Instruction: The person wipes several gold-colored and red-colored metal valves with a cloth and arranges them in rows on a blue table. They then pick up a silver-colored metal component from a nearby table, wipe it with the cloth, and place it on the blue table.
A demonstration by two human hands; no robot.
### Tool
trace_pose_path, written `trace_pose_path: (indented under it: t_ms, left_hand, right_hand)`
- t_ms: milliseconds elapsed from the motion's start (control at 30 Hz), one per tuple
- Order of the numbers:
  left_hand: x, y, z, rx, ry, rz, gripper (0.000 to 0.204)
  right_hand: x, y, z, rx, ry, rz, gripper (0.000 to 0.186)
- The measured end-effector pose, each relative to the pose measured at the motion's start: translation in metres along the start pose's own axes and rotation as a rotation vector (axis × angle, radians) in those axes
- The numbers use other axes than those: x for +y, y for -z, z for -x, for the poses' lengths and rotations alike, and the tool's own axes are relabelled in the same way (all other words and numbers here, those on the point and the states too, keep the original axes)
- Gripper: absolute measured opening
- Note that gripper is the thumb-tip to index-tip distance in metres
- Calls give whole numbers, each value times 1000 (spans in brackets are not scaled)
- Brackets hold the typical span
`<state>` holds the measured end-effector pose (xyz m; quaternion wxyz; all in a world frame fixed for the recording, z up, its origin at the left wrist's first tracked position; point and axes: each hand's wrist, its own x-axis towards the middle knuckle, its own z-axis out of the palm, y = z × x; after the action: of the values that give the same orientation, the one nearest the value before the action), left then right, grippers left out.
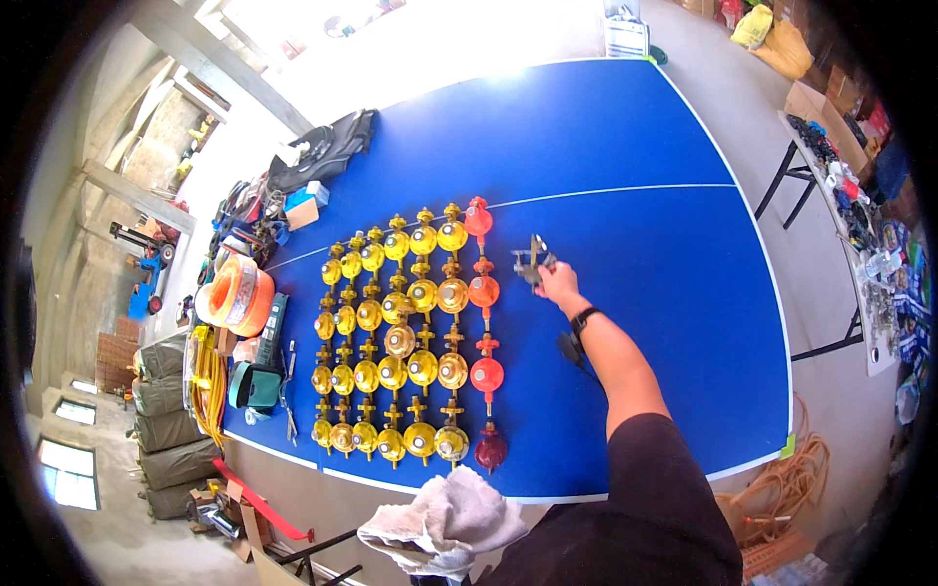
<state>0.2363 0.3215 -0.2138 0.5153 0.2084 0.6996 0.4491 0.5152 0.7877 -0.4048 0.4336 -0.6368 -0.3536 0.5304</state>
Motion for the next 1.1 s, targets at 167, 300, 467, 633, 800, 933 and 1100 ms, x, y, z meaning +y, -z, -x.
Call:
trace_pose_path:
  t_ms: [167,300,467,633,800,933,1100]
  left_hand:
    - [7,-11,-30,21,96,-48,43]
    - [13,-11,-42,27,100,-75,42]
    - [11,-6,-59,2,116,-89,42]
    - [16,5,-80,-107,68,-110,41]
    - [37,31,-103,-307,-68,-139,41]
    - [70,9,-141,-580,-186,-171,41]
    - [116,-47,-140,-904,-436,-282,41]
  right_hand:
    - [-22,-15,-73,14,44,85,29]
    - [-39,-35,-103,-9,65,107,28]
    - [-50,-47,-116,-2,61,135,34]
    - [-31,-42,-83,104,58,-13,41]
    - [28,-11,127,-146,140,156,17]
    - [87,73,329,-101,221,638,20]
    - [98,131,500,24,-221,927,25]
